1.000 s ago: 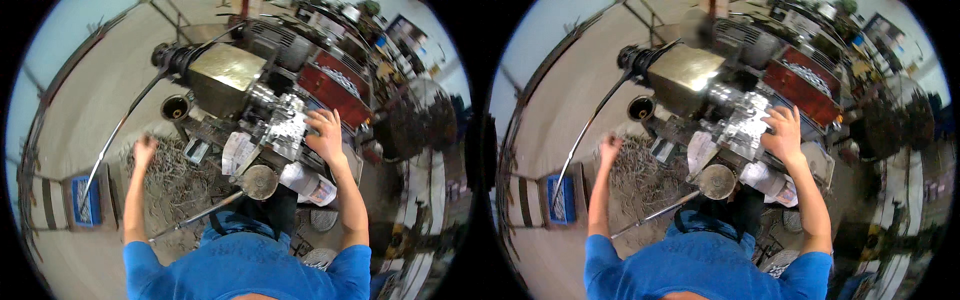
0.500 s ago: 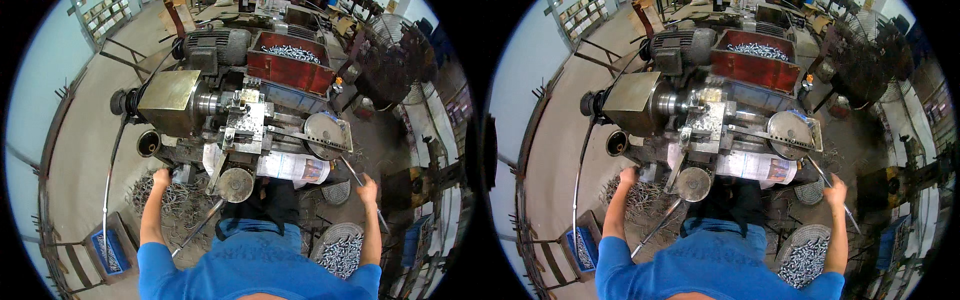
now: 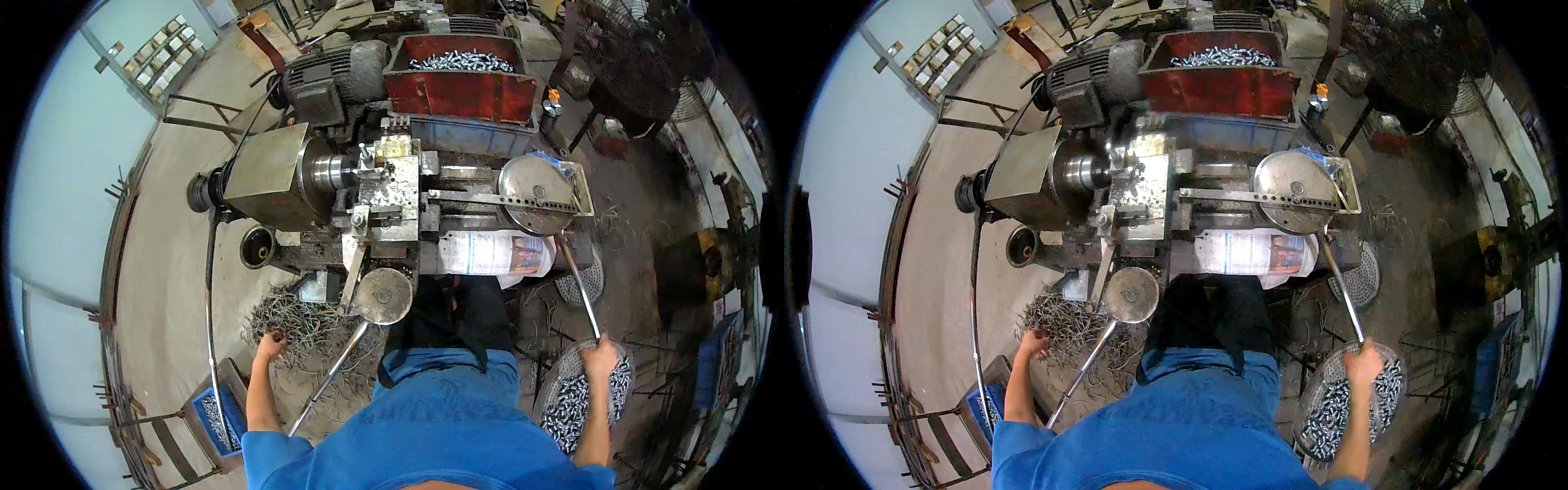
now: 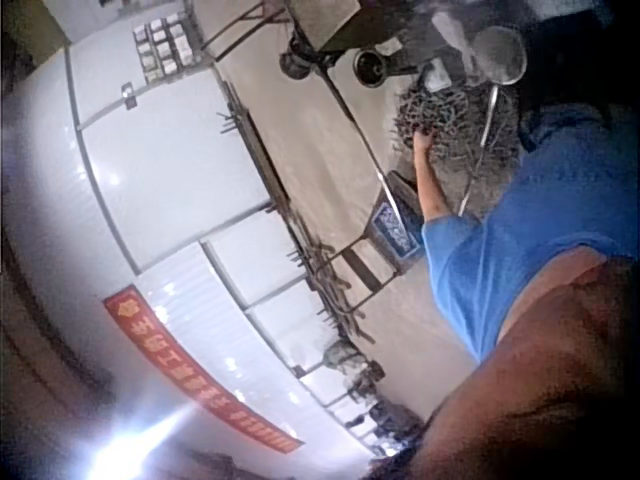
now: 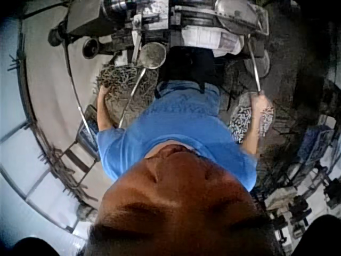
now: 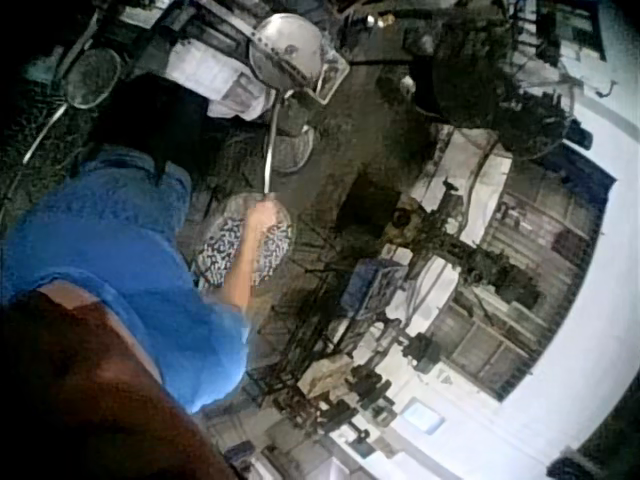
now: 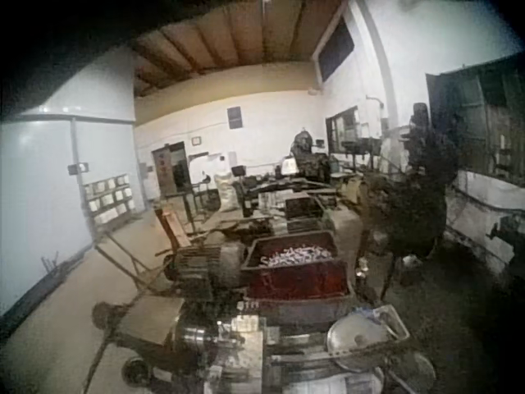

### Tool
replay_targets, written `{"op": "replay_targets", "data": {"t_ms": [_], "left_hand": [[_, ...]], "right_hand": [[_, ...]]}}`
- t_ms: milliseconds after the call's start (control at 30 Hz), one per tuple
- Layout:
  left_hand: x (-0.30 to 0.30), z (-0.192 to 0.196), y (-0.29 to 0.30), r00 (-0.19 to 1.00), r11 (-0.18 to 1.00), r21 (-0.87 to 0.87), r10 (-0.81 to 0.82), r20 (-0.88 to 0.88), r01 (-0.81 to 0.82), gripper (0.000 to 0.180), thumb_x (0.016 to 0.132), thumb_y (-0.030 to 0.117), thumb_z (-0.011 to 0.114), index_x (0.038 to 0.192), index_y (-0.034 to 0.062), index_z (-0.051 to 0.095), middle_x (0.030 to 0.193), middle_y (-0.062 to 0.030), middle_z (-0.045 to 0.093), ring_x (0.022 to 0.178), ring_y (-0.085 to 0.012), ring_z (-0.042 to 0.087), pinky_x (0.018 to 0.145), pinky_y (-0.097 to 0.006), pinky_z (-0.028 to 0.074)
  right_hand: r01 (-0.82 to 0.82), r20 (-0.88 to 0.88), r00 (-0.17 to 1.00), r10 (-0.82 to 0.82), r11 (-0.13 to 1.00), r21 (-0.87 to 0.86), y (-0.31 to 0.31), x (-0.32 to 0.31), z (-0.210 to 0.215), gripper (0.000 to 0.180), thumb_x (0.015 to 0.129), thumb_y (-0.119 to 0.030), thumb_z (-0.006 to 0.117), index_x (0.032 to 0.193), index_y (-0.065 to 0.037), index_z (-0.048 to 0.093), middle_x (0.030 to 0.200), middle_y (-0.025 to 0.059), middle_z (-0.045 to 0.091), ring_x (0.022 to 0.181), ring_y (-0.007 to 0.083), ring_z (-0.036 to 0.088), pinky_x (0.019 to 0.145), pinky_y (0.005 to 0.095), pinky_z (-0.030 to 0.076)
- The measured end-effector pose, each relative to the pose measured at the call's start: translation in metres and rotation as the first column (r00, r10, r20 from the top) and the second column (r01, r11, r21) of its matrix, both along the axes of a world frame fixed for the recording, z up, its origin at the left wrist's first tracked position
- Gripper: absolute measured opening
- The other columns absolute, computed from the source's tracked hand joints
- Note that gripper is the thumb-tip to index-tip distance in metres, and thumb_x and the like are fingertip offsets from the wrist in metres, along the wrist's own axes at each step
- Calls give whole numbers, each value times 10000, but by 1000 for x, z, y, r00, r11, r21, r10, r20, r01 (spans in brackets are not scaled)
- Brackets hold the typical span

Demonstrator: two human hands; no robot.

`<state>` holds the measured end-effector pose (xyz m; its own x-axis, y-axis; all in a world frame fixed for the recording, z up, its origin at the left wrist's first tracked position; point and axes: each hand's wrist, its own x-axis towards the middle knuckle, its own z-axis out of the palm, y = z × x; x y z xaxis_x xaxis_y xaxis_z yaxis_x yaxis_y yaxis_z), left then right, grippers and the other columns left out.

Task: The person produces small metal fasteners by loading small metal blanks into a lathe and operating lever controls to shape them before dropping the finished items into a basket.

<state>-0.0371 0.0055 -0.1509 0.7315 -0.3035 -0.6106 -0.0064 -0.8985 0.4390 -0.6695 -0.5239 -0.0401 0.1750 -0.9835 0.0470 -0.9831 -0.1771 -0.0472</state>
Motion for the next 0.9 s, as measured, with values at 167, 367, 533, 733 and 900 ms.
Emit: {"op": "replay_targets", "data": {"t_ms": [167, 367, 533, 733, 900], "left_hand": [[-6, -5, -11, 998, 998, -64, -12, -60, 8, 312, 778, 111, 600, 1049, -43, 608, 770, -132, 655, 530, -170, 629, 488, -308, 508], [-9, 2, -27, 999, 985, -173, -12, 50, 21, 184, 799, 91, 603, 928, -40, 614, 691, -105, 627, 532, -170, 611, 470, -303, 496], [-16, 15, -31, 1000, 988, -153, 4, 5, -3, 235, 809, 104, 615, 984, -52, 604, 749, -121, 634, 523, -163, 599, 477, -308, 507], [-14, 38, -35, 995, 989, -127, 69, -75, -78, 234, 815, 96, 608, 994, -55, 600, 711, -103, 624, 514, -145, 581, 431, -288, 462], [24, 41, -92, 991, 984, -124, -117, 66, 125, 241, 800, 110, 576, 988, -38, 604, 702, -107, 638, 544, -207, 609, 497, -325, 482]], "right_hand": [[57, 292, 949, -122, 973, 223, 59, 38, 12, 285, 564, -199, 563, 776, -10, 552, 663, 240, 580, 647, 439, 566, 611, 476, 454], [-1, 436, 895, -95, 977, 215, 76, 51, 18, 327, 572, -196, 550, 846, -18, 557, 698, 251, 590, 691, 448, 572, 642, 477, 455], [-2, 374, 926, -51, 990, 139, 72, 45, 3, 340, 589, -217, 565, 869, -23, 559, 678, 237, 594, 653, 430, 582, 616, 491, 459], [-96, -86, 992, 87, 990, -99, -41, -30, -14, 426, 595, -243, 652, 967, -48, 579, 709, 173, 595, 633, 363, 595, 573, 471, 469], [120, -232, 955, -186, 955, -272, -144, -15, 12, 689, 635, -181, 621, 1295, -79, 449, 1180, 131, 547, 1083, 327, 500, 920, 466, 374]]}}
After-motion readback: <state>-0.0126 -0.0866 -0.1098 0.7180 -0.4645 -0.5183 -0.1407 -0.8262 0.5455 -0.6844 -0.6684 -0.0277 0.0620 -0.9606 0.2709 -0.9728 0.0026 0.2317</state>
